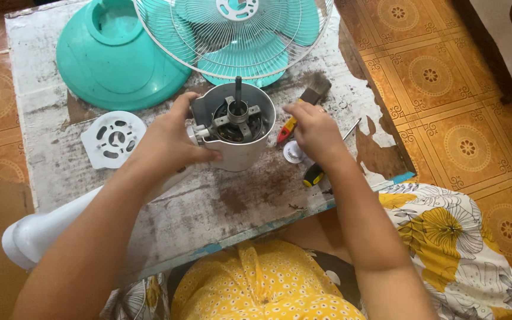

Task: The person cleans the internal motor housing of a disassembled electric fan with a brush, then reattaches the white motor casing to the fan stand and tightens screws with a screwdriver.

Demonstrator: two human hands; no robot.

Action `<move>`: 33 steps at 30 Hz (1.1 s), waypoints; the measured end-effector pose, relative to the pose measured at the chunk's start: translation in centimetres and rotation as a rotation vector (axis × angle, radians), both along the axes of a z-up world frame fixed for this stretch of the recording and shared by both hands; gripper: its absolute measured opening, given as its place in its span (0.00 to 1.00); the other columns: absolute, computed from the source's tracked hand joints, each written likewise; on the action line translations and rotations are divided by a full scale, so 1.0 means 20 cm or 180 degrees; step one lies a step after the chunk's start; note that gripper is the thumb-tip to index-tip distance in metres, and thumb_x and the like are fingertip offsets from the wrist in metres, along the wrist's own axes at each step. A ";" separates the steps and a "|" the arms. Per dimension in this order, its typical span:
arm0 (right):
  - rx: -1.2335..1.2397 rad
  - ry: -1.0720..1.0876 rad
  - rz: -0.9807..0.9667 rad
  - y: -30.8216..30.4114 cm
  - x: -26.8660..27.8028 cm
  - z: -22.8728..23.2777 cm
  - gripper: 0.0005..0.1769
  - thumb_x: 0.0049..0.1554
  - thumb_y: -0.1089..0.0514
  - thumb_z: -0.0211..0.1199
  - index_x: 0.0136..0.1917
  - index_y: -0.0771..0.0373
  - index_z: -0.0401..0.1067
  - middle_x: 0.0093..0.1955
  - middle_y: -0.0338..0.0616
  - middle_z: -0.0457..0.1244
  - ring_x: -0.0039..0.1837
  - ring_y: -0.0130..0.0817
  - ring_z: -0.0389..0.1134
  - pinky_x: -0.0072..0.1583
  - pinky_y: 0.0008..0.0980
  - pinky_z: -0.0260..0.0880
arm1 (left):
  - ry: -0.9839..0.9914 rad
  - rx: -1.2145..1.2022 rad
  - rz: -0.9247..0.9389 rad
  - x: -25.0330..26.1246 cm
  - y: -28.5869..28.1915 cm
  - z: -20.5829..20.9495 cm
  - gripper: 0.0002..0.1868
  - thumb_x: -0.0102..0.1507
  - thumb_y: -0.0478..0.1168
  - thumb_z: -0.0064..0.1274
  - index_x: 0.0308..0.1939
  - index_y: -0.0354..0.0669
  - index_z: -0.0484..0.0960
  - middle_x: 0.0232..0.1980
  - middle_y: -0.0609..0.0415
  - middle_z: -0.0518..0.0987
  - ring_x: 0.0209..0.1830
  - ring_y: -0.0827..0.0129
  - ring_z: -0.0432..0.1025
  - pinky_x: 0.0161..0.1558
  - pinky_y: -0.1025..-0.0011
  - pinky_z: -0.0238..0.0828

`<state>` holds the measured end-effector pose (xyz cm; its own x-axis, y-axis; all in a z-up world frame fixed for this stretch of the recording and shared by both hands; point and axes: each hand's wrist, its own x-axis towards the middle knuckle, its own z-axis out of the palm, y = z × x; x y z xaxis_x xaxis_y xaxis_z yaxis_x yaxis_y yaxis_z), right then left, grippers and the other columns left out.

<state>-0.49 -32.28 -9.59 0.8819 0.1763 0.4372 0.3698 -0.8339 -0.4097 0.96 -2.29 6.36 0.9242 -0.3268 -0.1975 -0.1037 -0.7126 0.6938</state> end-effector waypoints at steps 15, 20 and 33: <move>0.1661 0.0996 0.1174 0.26 -0.31 0.04 0.66 0.39 0.59 0.84 0.81 0.54 0.48 0.85 0.57 0.40 0.85 0.53 0.45 0.79 0.48 0.53 | 0.2005 -0.1375 0.0721 0.23 0.21 -0.52 0.44 0.49 0.38 0.67 0.70 0.44 0.68 0.54 0.43 0.82 0.48 0.61 0.79 0.45 0.64 0.81; 0.1610 0.0571 0.0931 0.35 -0.35 -0.01 0.65 0.41 0.62 0.82 0.83 0.53 0.47 0.85 0.60 0.40 0.85 0.58 0.46 0.80 0.48 0.55 | 0.2337 -0.1556 0.0741 0.24 0.25 -0.71 0.34 0.55 0.46 0.63 0.63 0.38 0.72 0.51 0.48 0.81 0.45 0.62 0.78 0.42 0.64 0.80; 0.1328 0.0261 0.0435 0.38 -0.40 -0.16 0.58 0.42 0.69 0.73 0.80 0.59 0.47 0.81 0.59 0.47 0.82 0.61 0.48 0.78 0.49 0.55 | 0.1013 -0.0279 -0.0049 0.20 0.24 -0.62 0.55 0.54 0.63 0.57 0.77 0.41 0.54 0.73 0.32 0.65 0.74 0.45 0.61 0.68 0.55 0.62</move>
